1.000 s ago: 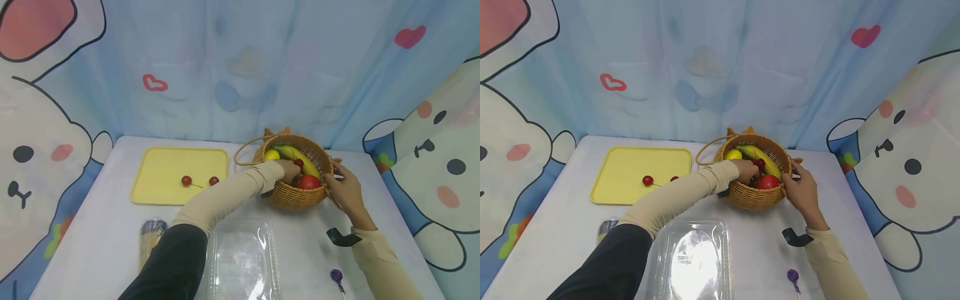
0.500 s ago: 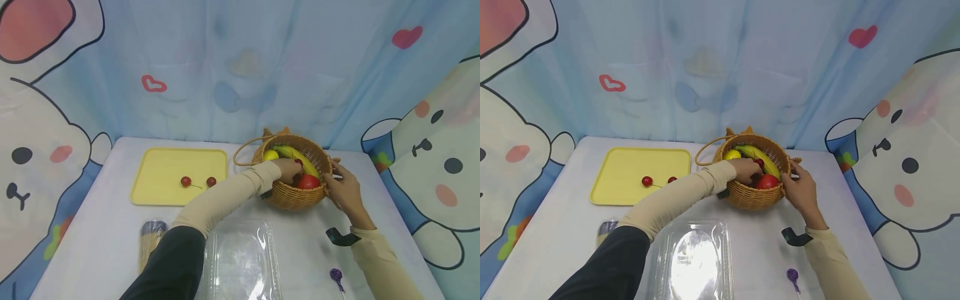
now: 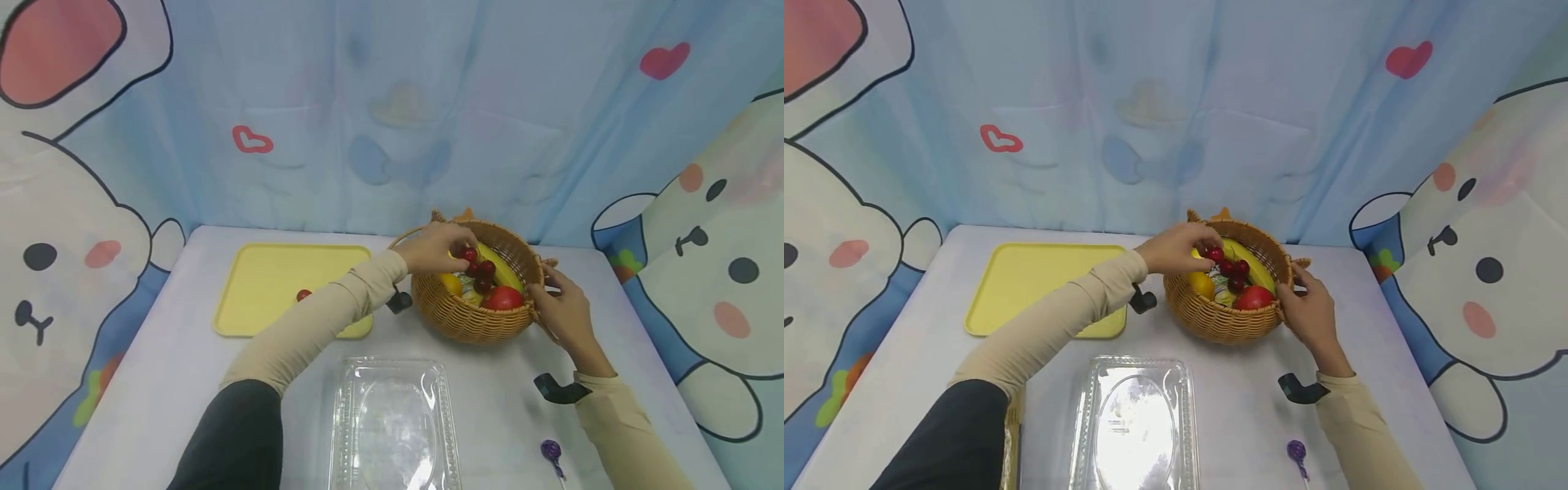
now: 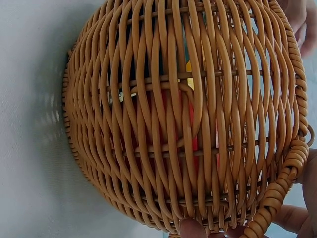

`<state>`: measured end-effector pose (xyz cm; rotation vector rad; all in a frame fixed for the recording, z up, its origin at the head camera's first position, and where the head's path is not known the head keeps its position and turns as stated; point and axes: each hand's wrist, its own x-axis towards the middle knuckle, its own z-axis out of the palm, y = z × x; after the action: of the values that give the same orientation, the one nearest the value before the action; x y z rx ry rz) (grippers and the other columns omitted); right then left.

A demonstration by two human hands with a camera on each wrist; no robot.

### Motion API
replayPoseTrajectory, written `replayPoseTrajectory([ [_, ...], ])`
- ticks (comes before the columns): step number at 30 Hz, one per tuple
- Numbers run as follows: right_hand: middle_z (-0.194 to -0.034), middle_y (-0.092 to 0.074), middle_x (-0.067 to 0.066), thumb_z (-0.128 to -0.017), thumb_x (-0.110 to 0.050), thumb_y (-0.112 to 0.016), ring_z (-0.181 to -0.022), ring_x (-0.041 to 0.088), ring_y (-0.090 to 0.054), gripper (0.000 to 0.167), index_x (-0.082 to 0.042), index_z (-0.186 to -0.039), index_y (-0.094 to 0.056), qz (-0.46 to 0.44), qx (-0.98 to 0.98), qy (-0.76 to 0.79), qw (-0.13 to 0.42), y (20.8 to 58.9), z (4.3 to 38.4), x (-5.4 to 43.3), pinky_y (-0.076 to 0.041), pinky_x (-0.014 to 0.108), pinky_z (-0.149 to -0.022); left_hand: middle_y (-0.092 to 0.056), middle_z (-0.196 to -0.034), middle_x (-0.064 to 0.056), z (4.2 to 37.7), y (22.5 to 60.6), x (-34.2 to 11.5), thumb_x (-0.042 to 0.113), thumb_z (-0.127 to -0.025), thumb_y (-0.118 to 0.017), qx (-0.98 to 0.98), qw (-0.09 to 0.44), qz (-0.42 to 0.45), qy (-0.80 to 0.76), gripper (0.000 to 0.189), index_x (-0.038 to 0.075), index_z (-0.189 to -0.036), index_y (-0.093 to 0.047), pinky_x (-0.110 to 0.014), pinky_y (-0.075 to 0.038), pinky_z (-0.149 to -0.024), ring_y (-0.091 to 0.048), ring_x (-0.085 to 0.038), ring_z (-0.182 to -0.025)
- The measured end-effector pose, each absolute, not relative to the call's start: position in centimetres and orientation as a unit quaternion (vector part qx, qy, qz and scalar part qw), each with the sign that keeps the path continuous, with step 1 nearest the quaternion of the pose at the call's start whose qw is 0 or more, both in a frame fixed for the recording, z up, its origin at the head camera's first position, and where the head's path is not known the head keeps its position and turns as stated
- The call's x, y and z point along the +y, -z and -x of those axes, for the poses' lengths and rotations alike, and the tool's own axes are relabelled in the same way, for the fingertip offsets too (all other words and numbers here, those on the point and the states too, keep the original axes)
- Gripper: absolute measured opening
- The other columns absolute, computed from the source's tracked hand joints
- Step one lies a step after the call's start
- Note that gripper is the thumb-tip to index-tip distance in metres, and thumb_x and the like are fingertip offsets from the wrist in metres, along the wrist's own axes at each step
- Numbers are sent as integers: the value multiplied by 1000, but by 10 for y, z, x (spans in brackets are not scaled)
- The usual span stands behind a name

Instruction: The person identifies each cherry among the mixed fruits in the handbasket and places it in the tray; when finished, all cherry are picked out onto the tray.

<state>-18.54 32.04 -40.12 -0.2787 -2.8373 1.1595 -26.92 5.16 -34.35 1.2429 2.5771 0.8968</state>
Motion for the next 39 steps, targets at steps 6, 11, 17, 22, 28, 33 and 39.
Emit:
replayPoseTrajectory([
  [6, -143, -44, 34, -101, -34, -49, -124, 51, -51, 65, -8, -157, -28, 88, -923, -374, 32, 401, 186, 320, -52, 58, -87, -70, -109, -8, 270, 353, -17, 11, -90, -71, 832, -25, -302, -465, 28, 5, -117, -65, -30, -53, -91, -67, -17, -98],
  [11, -145, -42, 33, -101, -35, -48, -127, 51, -49, 66, -10, -158, -27, 95, -921, -377, 21, 402, 185, 320, -51, 58, -88, -70, -108, -10, 264, 383, -71, 13, -90, -72, 847, -52, -227, -477, 25, 5, -113, -65, -42, -54, -90, -69, -22, -94],
  [17, -144, -43, 34, -101, -34, -47, -126, 53, -50, 64, -9, -157, -28, 90, -925, -369, 31, 402, 186, 322, -52, 58, -86, -70, -111, -13, 253, 424, -112, 17, -90, -72, 873, -39, -143, -465, 31, 4, -117, -64, -43, -53, -92, -70, -26, -97],
  [22, -144, -44, 34, -101, -33, -48, -126, 54, -49, 64, -8, -157, -29, 86, -925, -370, 33, 403, 187, 322, -52, 59, -86, -70, -111, -15, 248, 450, -132, 20, -91, -71, 889, -23, -104, -444, 31, 2, -116, -63, -45, -52, -93, -68, -30, -102],
  [28, -143, -45, 34, -101, -34, -47, -125, 52, -51, 65, -8, -157, -28, 85, -924, -373, 30, 405, 186, 322, -53, 58, -84, -70, -108, -16, 246, 474, -146, 22, -91, -70, 924, -1, -89, -372, 33, 0, -115, -64, -45, -51, -94, -64, -32, -105],
  [33, -143, -45, 34, -101, -34, -47, -125, 52, -51, 65, -8, -157, -28, 85, -924, -372, 32, 405, 185, 322, -52, 58, -85, -70, -106, -17, 245, 484, -150, 20, -91, -69, 934, 6, -90, -345, 33, -2, -114, -63, -45, -51, -93, -65, -32, -102],
  [39, -144, -43, 34, -101, -33, -47, -125, 53, -50, 65, -8, -157, -27, 87, -924, -371, 28, 403, 187, 321, -52, 58, -86, -70, -112, -19, 244, 487, -152, 18, -91, -68, 935, 11, -105, -338, 46, -2, -130, -57, -48, -49, -99, -64, -34, -108],
])
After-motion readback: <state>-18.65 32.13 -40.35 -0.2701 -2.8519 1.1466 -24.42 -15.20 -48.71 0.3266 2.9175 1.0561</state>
